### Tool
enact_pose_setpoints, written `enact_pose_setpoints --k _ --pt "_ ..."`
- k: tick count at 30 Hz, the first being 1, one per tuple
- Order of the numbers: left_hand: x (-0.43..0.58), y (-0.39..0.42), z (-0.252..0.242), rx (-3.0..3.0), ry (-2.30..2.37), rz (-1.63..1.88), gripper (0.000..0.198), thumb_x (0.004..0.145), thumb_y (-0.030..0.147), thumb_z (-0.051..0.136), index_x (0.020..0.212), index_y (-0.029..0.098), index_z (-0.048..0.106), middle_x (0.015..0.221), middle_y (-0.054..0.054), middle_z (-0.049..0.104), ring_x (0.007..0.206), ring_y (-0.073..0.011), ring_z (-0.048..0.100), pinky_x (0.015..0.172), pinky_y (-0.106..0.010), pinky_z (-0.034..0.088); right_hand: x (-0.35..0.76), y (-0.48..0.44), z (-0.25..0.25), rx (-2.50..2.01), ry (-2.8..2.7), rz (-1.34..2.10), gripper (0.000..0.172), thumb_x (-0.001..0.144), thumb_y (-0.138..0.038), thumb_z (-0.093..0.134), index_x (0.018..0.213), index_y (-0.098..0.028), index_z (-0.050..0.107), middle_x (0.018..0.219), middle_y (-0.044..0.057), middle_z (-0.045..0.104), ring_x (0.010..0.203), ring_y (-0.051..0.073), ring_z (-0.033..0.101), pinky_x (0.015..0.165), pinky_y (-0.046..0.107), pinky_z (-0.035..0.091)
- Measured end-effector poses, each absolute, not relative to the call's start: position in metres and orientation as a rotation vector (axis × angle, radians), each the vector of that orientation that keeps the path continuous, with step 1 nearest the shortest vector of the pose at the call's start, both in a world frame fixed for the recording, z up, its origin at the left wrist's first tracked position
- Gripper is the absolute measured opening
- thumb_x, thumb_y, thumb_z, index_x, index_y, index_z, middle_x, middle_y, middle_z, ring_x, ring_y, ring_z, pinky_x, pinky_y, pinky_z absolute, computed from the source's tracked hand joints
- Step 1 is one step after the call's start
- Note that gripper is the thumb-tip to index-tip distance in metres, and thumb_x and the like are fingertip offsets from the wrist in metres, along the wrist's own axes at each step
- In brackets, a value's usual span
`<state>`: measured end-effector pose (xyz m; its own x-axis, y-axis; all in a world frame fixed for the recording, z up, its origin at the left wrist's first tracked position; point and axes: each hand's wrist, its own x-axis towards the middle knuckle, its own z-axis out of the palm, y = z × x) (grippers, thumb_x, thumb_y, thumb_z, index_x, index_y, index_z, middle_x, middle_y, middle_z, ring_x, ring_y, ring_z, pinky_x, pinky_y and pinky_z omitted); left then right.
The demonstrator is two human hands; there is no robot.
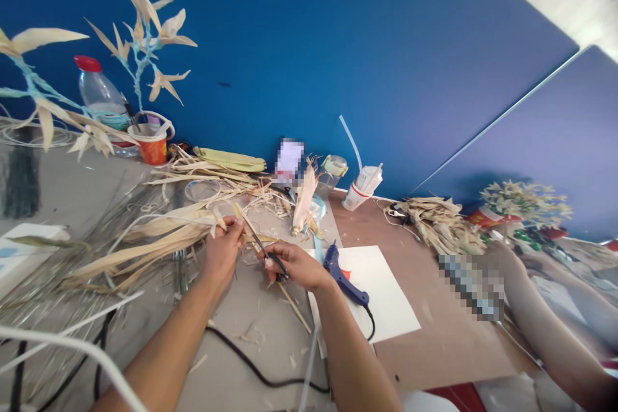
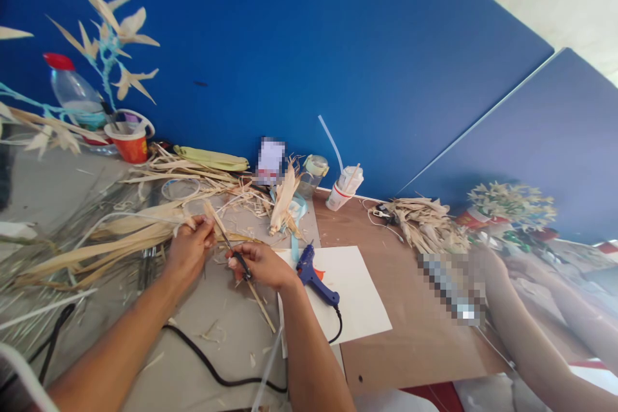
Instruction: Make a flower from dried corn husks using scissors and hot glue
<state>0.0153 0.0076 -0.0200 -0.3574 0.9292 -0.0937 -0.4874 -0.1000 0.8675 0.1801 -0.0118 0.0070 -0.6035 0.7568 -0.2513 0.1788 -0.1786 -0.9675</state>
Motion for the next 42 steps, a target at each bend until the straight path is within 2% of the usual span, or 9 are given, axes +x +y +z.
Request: enact_pose_setpoints --k 9,17,42 --pt "0.0139 0.0080 -0.0195 0.622 1.003 1.664 0.032 0.061 0.031 0.077 0.073 0.018 0.050 0.051 0.009 0.044 0.039 -0.0038 0.034 0.041 -0.021 0.024 0.1763 -0.0141 0.0104 -1.108 -1.676 1.831 0.031 0.079 -0.041 0.065 0.099 -0.018 0.062 0.059 -0.004 0.055 0.054 0.009 0.041 0.053 0.022 0.029" --pt "0.0124 0.0094 -0.0226 0.572 0.948 1.683 0.037 0.059 0.032 0.081 0.075 0.018 0.051 0.052 0.010 0.045 0.038 -0.0025 0.034 0.040 -0.019 0.025 0.1736 -0.0148 0.0093 -1.089 -1.644 1.856 0.032 0.077 -0.043 0.066 0.096 -0.018 0.059 0.059 -0.004 0.055 0.055 0.009 0.046 0.055 0.022 0.032" --pt "0.0117 0.0089 -0.0214 0.588 0.945 1.659 0.035 0.060 0.033 0.081 0.074 0.018 0.052 0.049 0.010 0.044 0.039 -0.0030 0.033 0.042 -0.020 0.026 0.1724 -0.0149 0.0056 -1.116 -1.622 1.820 0.027 0.078 -0.038 0.067 0.093 -0.018 0.059 0.055 -0.006 0.055 0.050 0.008 0.042 0.052 0.021 0.029"
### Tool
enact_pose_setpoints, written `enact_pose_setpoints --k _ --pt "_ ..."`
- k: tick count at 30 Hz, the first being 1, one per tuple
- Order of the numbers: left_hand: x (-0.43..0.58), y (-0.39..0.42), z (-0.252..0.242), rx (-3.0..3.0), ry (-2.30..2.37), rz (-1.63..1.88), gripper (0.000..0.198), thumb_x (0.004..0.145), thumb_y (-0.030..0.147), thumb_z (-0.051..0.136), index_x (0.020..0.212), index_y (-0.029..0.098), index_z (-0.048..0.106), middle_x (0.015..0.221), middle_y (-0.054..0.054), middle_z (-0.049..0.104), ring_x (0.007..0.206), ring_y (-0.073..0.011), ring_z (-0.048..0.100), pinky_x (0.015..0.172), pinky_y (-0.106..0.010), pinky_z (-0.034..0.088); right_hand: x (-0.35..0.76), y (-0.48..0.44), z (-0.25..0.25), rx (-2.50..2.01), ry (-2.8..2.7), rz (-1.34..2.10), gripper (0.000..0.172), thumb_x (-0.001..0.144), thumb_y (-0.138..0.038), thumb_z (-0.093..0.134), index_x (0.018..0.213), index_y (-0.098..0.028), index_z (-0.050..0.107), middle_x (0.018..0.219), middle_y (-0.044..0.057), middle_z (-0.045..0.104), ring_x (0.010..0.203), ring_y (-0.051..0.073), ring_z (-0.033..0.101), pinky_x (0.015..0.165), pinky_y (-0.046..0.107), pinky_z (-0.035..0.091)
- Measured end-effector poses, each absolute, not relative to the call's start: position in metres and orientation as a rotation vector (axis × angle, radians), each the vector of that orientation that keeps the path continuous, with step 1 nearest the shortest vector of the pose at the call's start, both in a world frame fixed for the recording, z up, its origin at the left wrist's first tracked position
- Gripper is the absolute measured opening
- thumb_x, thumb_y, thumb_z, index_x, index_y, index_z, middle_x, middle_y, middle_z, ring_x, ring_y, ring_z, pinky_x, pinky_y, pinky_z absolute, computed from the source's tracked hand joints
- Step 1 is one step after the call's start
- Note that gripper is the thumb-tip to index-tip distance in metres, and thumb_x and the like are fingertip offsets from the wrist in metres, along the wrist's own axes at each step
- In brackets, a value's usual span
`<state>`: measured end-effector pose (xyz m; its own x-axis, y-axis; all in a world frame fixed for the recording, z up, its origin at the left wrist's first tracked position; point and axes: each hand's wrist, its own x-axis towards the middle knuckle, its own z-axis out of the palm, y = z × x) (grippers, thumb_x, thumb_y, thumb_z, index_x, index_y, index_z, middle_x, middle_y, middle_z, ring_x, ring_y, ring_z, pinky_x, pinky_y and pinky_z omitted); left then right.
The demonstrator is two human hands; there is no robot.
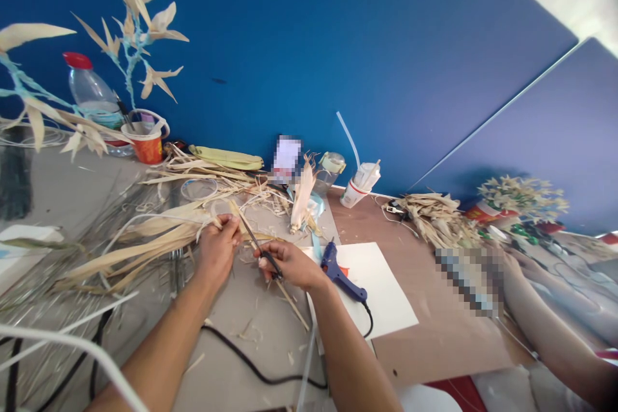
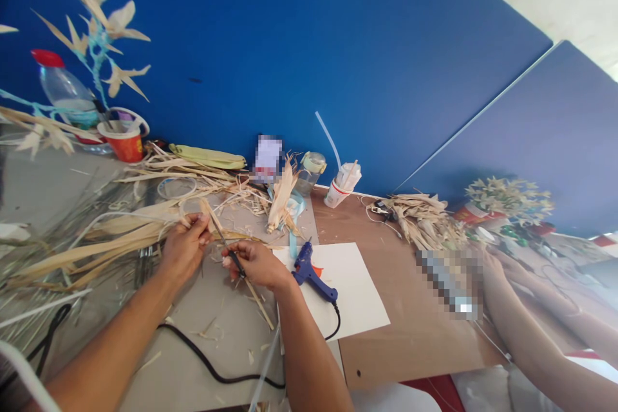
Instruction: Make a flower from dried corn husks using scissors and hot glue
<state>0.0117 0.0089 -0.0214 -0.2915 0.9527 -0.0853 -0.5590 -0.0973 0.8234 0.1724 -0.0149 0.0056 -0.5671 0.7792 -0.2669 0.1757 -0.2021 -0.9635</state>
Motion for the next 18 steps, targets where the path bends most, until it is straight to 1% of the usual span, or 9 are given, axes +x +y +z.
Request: enact_pose_setpoints --k 6,14,18 --pt "0.0114 0.0084 -0.0210 0.586 0.960 1.645 0.033 0.061 0.032 0.080 0.074 0.018 0.052 0.051 0.010 0.045 0.038 -0.0032 0.034 0.041 -0.021 0.024 0.1707 -0.0158 0.0099 -1.149 -1.616 1.822 0.020 0.079 -0.031 0.065 0.092 -0.017 0.059 0.055 -0.005 0.056 0.051 0.009 0.044 0.054 0.021 0.031" --pt "0.0131 0.0068 -0.0207 0.603 0.951 1.589 0.033 0.061 0.033 0.080 0.074 0.018 0.053 0.051 0.009 0.046 0.039 -0.0031 0.033 0.041 -0.020 0.023 0.1713 -0.0144 0.0092 -1.155 -1.607 1.805 0.021 0.079 -0.031 0.064 0.093 -0.017 0.060 0.056 -0.005 0.056 0.052 0.009 0.044 0.054 0.021 0.031" --pt "0.0154 0.0040 -0.0202 0.614 0.976 1.503 0.035 0.059 0.035 0.080 0.075 0.018 0.054 0.046 0.010 0.042 0.038 -0.0039 0.031 0.041 -0.019 0.021 0.1714 -0.0134 0.0062 -1.138 -1.596 1.787 0.025 0.078 -0.036 0.066 0.094 -0.017 0.061 0.056 -0.005 0.056 0.052 0.009 0.044 0.053 0.022 0.030"
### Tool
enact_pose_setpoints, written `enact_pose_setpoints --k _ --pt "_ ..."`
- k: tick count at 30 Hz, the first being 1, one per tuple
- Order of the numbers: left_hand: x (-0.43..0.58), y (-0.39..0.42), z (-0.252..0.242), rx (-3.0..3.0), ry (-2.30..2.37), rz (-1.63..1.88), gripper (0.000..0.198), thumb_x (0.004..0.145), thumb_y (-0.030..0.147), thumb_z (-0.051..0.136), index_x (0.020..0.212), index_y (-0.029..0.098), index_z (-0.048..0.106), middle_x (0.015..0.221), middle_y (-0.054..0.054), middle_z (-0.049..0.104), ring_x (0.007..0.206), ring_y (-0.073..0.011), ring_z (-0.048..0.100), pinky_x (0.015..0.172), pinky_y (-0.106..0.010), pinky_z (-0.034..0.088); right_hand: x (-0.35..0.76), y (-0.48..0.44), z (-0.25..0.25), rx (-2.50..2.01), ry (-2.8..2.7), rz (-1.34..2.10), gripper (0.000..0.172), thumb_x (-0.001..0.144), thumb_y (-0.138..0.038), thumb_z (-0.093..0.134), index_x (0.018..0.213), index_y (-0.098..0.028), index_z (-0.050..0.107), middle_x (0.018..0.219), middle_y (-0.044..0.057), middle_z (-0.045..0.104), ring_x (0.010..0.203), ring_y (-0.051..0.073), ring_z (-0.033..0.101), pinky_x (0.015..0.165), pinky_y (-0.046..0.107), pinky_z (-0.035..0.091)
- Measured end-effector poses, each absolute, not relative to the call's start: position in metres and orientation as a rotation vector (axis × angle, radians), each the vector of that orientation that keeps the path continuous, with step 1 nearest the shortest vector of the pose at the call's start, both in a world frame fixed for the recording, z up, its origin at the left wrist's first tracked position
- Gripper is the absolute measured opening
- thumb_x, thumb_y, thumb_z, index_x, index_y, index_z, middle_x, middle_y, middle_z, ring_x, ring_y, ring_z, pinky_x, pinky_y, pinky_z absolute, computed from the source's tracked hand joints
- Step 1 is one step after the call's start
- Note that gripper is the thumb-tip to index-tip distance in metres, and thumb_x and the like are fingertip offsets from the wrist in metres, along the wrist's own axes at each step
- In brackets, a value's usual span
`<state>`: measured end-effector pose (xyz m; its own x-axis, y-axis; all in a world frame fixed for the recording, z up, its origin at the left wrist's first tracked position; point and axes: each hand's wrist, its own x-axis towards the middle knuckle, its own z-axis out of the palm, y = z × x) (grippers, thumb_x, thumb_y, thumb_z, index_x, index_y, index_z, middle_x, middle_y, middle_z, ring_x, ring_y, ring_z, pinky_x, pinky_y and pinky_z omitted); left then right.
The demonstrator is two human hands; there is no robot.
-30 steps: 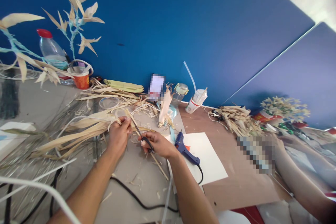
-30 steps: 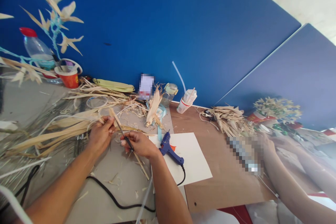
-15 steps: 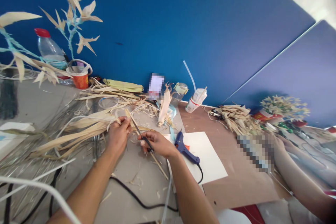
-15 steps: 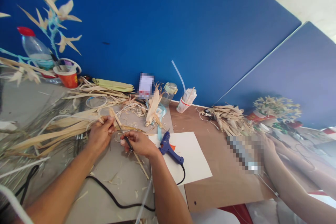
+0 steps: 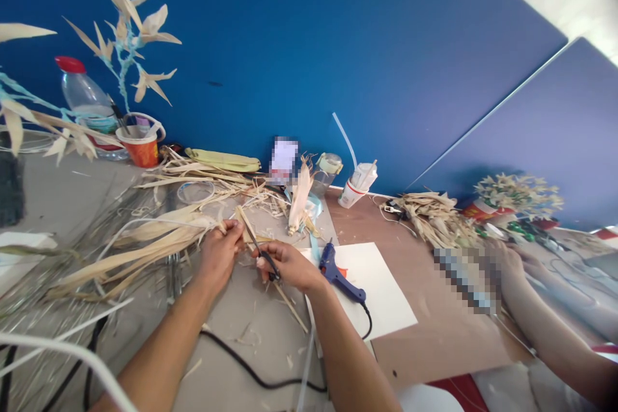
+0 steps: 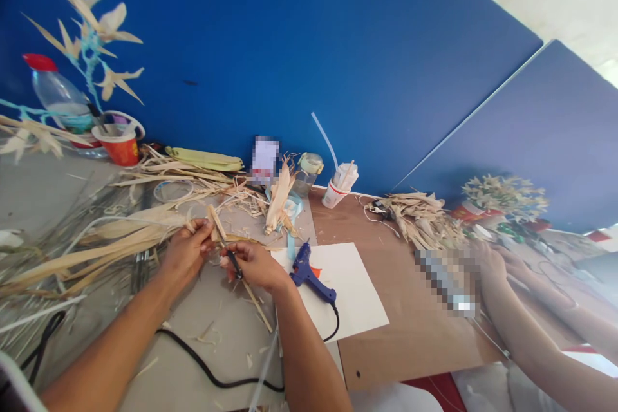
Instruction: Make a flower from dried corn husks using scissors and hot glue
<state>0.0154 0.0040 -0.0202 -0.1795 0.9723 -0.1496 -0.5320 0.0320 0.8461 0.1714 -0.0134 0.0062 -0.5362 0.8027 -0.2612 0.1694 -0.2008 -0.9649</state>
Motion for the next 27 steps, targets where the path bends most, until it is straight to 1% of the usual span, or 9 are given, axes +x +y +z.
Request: enact_pose_setpoints --k 6,13,16,18,20,22,24,25,27 --pt "0.0183 0.0018 -0.0208 0.646 0.975 1.431 0.036 0.058 0.037 0.081 0.074 0.018 0.054 0.046 0.010 0.044 0.037 -0.0051 0.033 0.042 -0.019 0.023 0.1707 -0.0129 0.0020 -1.126 -1.555 1.749 0.035 0.074 -0.045 0.069 0.096 -0.018 0.063 0.055 -0.006 0.056 0.049 0.008 0.042 0.053 0.022 0.030" --pt "0.0191 0.0015 -0.0215 0.660 1.006 1.406 0.036 0.059 0.038 0.080 0.072 0.018 0.054 0.043 0.010 0.043 0.036 -0.0057 0.033 0.040 -0.019 0.024 0.1671 -0.0138 0.0034 -1.143 -1.522 1.718 0.034 0.073 -0.046 0.070 0.091 -0.018 0.063 0.054 -0.006 0.055 0.051 0.009 0.045 0.055 0.023 0.033" --pt "0.0190 0.0022 -0.0214 0.638 1.001 1.408 0.037 0.057 0.037 0.081 0.073 0.018 0.054 0.044 0.010 0.045 0.037 -0.0055 0.034 0.040 -0.018 0.025 0.1659 -0.0136 0.0016 -1.175 -1.509 1.717 0.035 0.074 -0.045 0.069 0.095 -0.018 0.060 0.055 -0.006 0.056 0.049 0.009 0.045 0.052 0.022 0.032" --pt "0.0189 0.0027 -0.0216 0.628 0.993 1.417 0.037 0.056 0.036 0.082 0.072 0.018 0.054 0.046 0.009 0.046 0.038 -0.0053 0.035 0.041 -0.018 0.026 0.1649 -0.0134 0.0003 -1.204 -1.500 1.693 0.043 0.073 -0.044 0.070 0.104 -0.017 0.056 0.055 -0.006 0.058 0.048 0.009 0.045 0.050 0.022 0.032" --pt "0.0187 0.0031 -0.0216 0.627 0.987 1.429 0.038 0.055 0.036 0.082 0.072 0.017 0.054 0.046 0.009 0.046 0.038 -0.0052 0.035 0.041 -0.018 0.027 0.1639 -0.0135 -0.0005 -1.220 -1.482 1.657 0.058 0.072 -0.042 0.072 0.118 -0.015 0.049 0.055 -0.006 0.059 0.048 0.010 0.047 0.051 0.022 0.034" --pt "0.0183 0.0032 -0.0211 0.628 0.989 1.427 0.038 0.054 0.036 0.083 0.071 0.017 0.054 0.047 0.009 0.046 0.038 -0.0051 0.034 0.041 -0.019 0.026 0.1632 -0.0135 -0.0010 -1.231 -1.461 1.642 0.078 0.072 -0.041 0.074 0.134 -0.014 0.036 0.055 -0.007 0.059 0.050 0.011 0.049 0.052 0.022 0.035" --pt "0.0178 0.0031 -0.0200 0.631 0.999 1.410 0.039 0.053 0.037 0.083 0.070 0.017 0.054 0.047 0.009 0.047 0.038 -0.0051 0.034 0.040 -0.019 0.025 0.1635 -0.0129 -0.0019 -1.246 -1.446 1.657 0.093 0.071 -0.042 0.074 0.143 -0.012 0.024 0.056 -0.007 0.059 0.050 0.011 0.050 0.052 0.023 0.035" --pt "0.0175 0.0029 -0.0193 0.641 1.000 1.386 0.039 0.053 0.037 0.083 0.071 0.017 0.055 0.048 0.009 0.048 0.038 -0.0056 0.035 0.041 -0.019 0.027 0.1640 -0.0124 -0.0025 -1.250 -1.445 1.671 0.094 0.070 -0.043 0.074 0.143 -0.011 0.024 0.056 -0.007 0.059 0.049 0.011 0.049 0.051 0.023 0.034" --pt "0.0168 0.0024 -0.0178 0.642 0.997 1.370 0.038 0.054 0.037 0.083 0.071 0.017 0.055 0.048 0.009 0.048 0.038 -0.0062 0.036 0.041 -0.020 0.028 0.1653 -0.0112 -0.0040 -1.225 -1.452 1.703 0.084 0.070 -0.046 0.074 0.138 -0.011 0.037 0.056 -0.006 0.059 0.048 0.010 0.046 0.050 0.023 0.032"
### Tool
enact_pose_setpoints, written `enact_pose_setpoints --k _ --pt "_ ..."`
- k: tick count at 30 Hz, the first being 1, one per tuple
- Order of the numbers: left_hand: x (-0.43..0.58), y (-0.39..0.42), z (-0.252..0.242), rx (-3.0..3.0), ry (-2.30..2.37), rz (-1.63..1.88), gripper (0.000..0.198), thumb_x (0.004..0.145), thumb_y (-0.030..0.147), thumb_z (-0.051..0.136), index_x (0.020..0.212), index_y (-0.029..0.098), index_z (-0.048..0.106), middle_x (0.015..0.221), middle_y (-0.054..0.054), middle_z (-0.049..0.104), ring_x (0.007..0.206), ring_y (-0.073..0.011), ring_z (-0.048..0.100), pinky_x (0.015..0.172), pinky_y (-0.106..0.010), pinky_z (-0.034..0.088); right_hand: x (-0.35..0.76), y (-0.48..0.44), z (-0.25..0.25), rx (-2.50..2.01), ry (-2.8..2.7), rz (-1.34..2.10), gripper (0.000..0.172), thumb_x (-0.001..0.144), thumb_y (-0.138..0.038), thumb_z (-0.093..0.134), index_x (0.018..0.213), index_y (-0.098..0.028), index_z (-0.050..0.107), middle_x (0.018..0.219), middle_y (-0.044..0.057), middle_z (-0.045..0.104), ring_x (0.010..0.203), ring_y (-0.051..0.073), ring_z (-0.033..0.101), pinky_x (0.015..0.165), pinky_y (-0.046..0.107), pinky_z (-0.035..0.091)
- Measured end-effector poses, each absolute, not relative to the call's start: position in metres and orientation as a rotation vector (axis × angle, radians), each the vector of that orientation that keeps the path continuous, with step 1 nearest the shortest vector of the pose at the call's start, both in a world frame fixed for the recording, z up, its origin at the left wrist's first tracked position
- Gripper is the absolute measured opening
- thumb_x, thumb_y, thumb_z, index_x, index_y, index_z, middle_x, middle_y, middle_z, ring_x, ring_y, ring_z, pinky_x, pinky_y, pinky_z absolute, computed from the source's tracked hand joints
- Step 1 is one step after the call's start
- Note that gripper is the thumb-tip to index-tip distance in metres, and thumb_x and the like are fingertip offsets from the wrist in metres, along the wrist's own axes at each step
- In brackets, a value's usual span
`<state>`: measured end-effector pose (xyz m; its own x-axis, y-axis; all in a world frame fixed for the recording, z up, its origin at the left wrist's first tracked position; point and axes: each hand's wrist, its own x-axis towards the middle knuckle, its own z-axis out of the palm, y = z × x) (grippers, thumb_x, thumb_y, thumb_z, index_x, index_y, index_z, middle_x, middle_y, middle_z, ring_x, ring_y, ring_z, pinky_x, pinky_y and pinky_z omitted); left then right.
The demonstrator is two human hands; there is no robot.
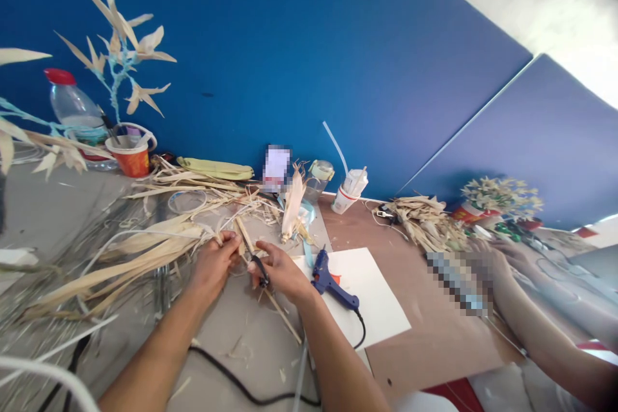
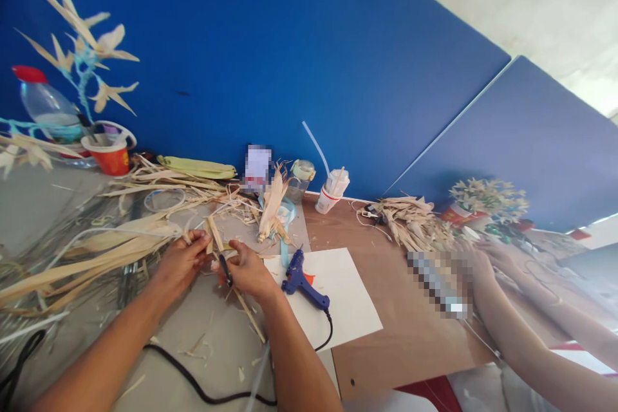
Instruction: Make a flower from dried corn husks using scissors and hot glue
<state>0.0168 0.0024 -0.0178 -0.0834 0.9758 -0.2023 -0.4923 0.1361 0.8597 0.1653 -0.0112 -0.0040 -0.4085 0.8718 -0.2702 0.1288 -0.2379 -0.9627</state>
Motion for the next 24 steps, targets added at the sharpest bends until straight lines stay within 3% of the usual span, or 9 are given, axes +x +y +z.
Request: enact_pose_setpoints --k 4,8,14,24 --pt "0.0158 0.0015 -0.0159 0.653 0.980 1.352 0.036 0.056 0.036 0.082 0.070 0.018 0.054 0.046 0.009 0.045 0.038 -0.0056 0.033 0.041 -0.019 0.027 0.1667 -0.0106 -0.0044 -1.152 -1.433 1.729 0.054 0.070 -0.046 0.073 0.111 -0.015 0.060 0.055 -0.005 0.058 0.048 0.008 0.045 0.051 0.022 0.030" --pt "0.0157 0.0017 -0.0166 0.661 0.982 1.324 0.036 0.057 0.035 0.082 0.069 0.018 0.053 0.046 0.009 0.044 0.037 -0.0056 0.034 0.040 -0.019 0.025 0.1652 -0.0126 -0.0005 -1.174 -1.374 1.737 0.041 0.067 -0.046 0.073 0.093 -0.015 0.064 0.053 -0.005 0.058 0.048 0.008 0.046 0.051 0.022 0.030" --pt "0.0162 0.0021 -0.0182 0.651 0.963 1.329 0.037 0.055 0.034 0.082 0.069 0.017 0.052 0.045 0.009 0.044 0.038 -0.0049 0.033 0.040 -0.018 0.025 0.1628 -0.0131 0.0006 -1.184 -1.359 1.728 0.035 0.067 -0.045 0.075 0.080 -0.016 0.061 0.051 -0.005 0.057 0.047 0.007 0.045 0.050 0.021 0.030" --pt "0.0172 0.0013 -0.0148 0.615 0.974 1.344 0.035 0.056 0.031 0.082 0.068 0.017 0.053 0.045 0.009 0.044 0.037 -0.0042 0.033 0.039 -0.018 0.024 0.1627 -0.0135 -0.0004 -1.217 -1.371 1.695 0.030 0.070 -0.041 0.075 0.082 -0.017 0.061 0.053 -0.006 0.057 0.048 0.008 0.049 0.051 0.021 0.035"
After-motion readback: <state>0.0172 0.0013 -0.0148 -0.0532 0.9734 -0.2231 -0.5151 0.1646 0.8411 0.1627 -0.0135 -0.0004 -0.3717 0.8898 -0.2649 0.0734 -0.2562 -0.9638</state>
